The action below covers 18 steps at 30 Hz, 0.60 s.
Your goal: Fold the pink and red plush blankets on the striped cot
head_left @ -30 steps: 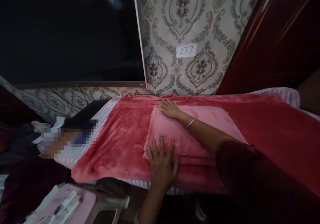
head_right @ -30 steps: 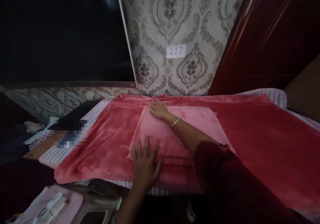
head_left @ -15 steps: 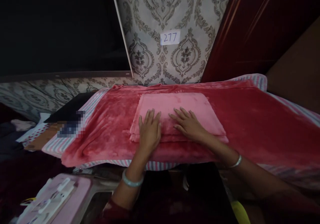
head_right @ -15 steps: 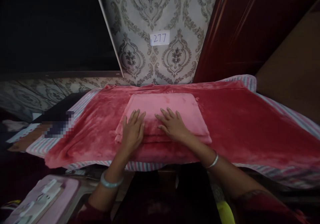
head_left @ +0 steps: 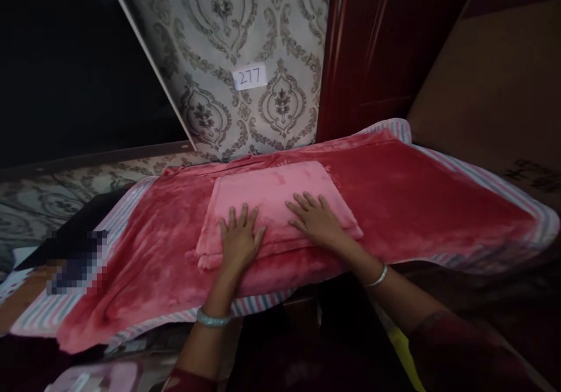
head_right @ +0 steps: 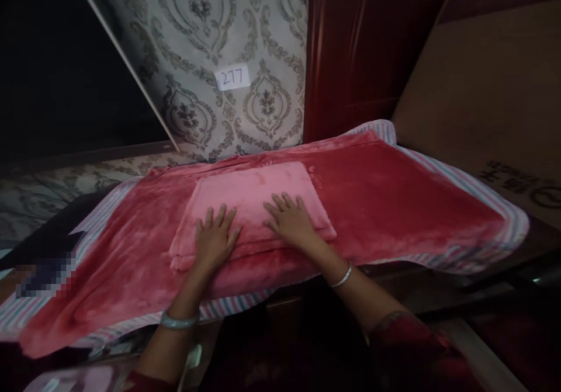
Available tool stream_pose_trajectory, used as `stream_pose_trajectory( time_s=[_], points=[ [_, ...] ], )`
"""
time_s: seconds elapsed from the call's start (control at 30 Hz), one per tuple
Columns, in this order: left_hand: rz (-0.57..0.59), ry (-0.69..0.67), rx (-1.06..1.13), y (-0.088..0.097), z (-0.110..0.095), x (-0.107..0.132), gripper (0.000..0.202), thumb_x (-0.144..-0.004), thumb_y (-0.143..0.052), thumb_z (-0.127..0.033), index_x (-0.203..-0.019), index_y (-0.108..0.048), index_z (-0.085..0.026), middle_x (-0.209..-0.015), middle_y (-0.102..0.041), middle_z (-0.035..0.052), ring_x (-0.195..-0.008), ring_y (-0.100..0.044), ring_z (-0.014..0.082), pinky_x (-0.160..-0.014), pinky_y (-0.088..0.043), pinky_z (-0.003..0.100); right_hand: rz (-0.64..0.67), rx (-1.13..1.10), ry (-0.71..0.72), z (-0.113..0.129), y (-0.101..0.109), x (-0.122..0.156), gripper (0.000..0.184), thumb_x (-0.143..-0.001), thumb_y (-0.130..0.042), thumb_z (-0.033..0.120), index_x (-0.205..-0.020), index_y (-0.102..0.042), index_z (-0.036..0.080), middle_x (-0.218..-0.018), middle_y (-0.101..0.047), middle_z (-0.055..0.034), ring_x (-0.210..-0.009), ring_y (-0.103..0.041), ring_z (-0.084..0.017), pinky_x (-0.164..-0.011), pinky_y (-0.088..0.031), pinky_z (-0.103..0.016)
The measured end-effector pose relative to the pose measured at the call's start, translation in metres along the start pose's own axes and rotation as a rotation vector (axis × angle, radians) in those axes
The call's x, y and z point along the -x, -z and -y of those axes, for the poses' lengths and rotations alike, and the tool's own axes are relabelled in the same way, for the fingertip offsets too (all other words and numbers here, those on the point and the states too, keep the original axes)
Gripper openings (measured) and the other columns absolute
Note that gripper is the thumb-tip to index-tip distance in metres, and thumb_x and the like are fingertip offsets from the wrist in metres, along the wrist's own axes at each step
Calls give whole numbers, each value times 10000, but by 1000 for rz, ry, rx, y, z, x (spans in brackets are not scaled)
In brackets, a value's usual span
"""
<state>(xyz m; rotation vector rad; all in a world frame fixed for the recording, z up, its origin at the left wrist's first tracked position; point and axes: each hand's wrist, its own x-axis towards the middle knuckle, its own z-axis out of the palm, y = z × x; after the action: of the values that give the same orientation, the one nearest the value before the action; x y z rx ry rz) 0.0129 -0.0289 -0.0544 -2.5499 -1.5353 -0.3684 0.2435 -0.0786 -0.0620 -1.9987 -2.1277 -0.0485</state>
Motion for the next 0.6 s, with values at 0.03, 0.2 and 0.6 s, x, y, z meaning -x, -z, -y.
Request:
stream_pose_trajectory(
  time_s=[0.03, 0.2, 0.6],
  points=[
    [-5, 9, -14, 2, 6, 3, 559, -1022, -404, -435, -1538, -461, -229, -1637, -364, 122, -1514, -282, 415, -1171, -229, 710, -19, 8, -62, -11, 0, 6, 593, -1047, -313, 539, -1579, -407, 294, -1668, -285, -72, -1540, -207, -361, -1209, -175, -644],
    [-71, 95, 5, -4, 53, 37, 557, -1017, -384, -402, -1518, -476, -177, -1623, -375, 161, -1523, -288, 379, -1159, -302, 681, -160, -17, -255, -57, -20, 49, 587, -1044, -326, 509, -1593, -374, 309, -1677, -264, -55, -1523, -259, -360, -1164, -308, -625],
    [-127, 370, 766, 0, 108, 62, 617, -898, -538, -578, -1378, -620, -199, -1507, -552, 126, -1422, -480, 308, -1189, -371, 475, -402, -432, -225, -87, -45, 90, 577, -1025, -370, 521, -1545, -461, 288, -1594, -435, -89, -1424, -463, -317, -1126, -425, -558]
  ],
)
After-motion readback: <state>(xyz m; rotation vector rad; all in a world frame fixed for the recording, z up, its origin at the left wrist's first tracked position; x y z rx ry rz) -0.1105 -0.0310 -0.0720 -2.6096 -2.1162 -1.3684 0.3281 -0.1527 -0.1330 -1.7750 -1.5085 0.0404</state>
